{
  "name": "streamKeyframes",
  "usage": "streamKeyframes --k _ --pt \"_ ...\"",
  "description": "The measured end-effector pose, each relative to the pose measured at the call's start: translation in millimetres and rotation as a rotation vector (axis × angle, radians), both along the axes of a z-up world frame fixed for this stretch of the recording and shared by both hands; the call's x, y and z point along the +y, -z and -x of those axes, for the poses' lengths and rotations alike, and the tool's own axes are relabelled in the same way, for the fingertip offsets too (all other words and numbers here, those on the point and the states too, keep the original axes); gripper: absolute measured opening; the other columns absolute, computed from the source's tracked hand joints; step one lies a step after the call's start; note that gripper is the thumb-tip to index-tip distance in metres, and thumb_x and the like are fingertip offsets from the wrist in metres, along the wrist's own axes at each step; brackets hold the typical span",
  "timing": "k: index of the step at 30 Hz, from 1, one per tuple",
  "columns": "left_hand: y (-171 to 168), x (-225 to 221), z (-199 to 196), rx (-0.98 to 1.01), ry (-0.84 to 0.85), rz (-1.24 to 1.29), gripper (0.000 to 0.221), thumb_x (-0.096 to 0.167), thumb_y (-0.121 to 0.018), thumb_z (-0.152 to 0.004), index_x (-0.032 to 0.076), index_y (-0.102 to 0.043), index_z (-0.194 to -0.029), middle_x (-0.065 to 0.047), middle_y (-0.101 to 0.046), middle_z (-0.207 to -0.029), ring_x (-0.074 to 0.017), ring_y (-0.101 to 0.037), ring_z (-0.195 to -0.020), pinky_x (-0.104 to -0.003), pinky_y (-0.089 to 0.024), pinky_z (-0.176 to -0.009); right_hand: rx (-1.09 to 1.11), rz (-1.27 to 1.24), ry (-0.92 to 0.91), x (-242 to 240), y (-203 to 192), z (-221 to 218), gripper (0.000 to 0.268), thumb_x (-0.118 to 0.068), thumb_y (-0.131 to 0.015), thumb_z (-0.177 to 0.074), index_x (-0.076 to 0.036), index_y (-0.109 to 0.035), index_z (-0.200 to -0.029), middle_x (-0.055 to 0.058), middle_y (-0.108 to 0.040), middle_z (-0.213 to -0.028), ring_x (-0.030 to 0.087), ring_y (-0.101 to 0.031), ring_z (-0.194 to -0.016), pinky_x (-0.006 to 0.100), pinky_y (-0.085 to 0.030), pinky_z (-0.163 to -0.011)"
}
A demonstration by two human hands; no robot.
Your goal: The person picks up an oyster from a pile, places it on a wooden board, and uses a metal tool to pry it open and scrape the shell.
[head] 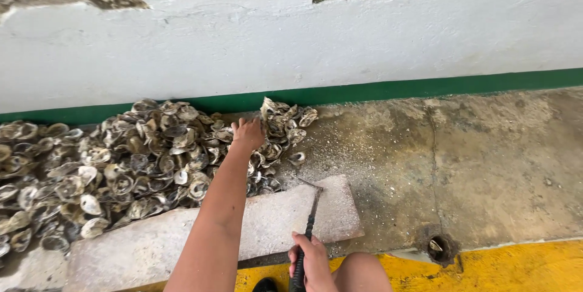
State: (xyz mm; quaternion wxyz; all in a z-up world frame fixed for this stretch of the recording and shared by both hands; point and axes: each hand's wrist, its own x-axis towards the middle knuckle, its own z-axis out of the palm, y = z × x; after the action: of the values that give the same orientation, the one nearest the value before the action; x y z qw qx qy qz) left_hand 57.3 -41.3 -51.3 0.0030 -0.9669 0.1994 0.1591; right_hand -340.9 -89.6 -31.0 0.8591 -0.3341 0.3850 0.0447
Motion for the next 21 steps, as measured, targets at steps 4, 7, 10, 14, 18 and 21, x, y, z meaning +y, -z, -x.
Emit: streamKeyframes --k 4,7,10,14,18,21 --pt "-8.5 -11.3 1.4 0.061 -0.018 -0.015 0.068 0.046 -0.056 -0.1 0.015 -0.039 -0.158 -0.006 -0.044 -0.161 -0.033 -0.029 -0.152 -0.059 -0.021 -0.123 0.058 -0.014 -0.01 -2.8 -4.8 -2.8 0.027 -0.025 -0.073 -0.091 -0.005 -0.054 -0.096 0.008 -0.056 -0.056 0.017 -0.047 -0.035 0.033 -0.037 -0.034" --pt "0.0 -13.0 -11.2 0.099 -0.041 -0.013 0.075 0.046 -0.063 -0.093 0.016 -0.042 -0.157 -0.009 -0.037 -0.164 -0.0356 -0.023 -0.154 -0.061 -0.015 -0.123 0.108 -0.017 0.003 0.4 -4.9 -6.7 0.026 -0.025 -0.072 -0.089 -0.006 -0.056 -0.098 0.008 -0.055 -0.054 0.018 -0.046 -0.033 0.033 -0.035 -0.033" --pt "1.9 -15.4 -15.5 0.152 -0.051 -0.004 0.074 0.041 -0.066 -0.086 0.017 -0.048 -0.155 -0.013 -0.034 -0.166 -0.0384 -0.019 -0.156 -0.063 -0.013 -0.123 0.128 0.008 -0.007 1.5 2.6 -5.7 0.028 -0.026 -0.073 -0.09 -0.005 -0.057 -0.099 0.008 -0.055 -0.054 0.016 -0.046 -0.033 0.032 -0.036 -0.033" --pt "-26.5 -17.1 -0.8 0.209 -0.119 0.077 0.072 0.055 -0.066 -0.087 0.014 -0.057 -0.146 -0.014 -0.042 -0.16 -0.0391 -0.019 -0.156 -0.063 -0.011 -0.124 0.097 0.015 -0.021 0.6 4.1 -4.2 0.027 -0.027 -0.072 -0.089 -0.005 -0.058 -0.099 0.008 -0.055 -0.054 0.017 -0.047 -0.033 0.033 -0.036 -0.033" --pt "-9.5 -21.0 -1.6 0.164 -0.152 0.129 0.066 0.052 -0.074 -0.088 0.009 -0.063 -0.137 -0.016 -0.065 -0.138 -0.039 -0.029 -0.155 -0.063 -0.012 -0.125 0.096 0.014 -0.014 1.0 13.4 -3.8 0.029 -0.027 -0.072 -0.089 -0.004 -0.058 -0.098 0.008 -0.055 -0.054 0.017 -0.045 -0.032 0.033 -0.036 -0.032" --pt "11.5 -27.4 -4.9 0.09 -0.162 0.209 0.072 0.038 -0.082 -0.084 0.007 -0.053 -0.143 -0.016 -0.074 -0.117 -0.039 -0.037 -0.148 -0.063 -0.015 -0.121 0.128 0.009 -0.014 1.3 -0.8 -5.2 0.027 -0.027 -0.071 -0.09 -0.006 -0.057 -0.099 0.007 -0.054 -0.054 0.017 -0.046 -0.032 0.033 -0.036 -0.033"
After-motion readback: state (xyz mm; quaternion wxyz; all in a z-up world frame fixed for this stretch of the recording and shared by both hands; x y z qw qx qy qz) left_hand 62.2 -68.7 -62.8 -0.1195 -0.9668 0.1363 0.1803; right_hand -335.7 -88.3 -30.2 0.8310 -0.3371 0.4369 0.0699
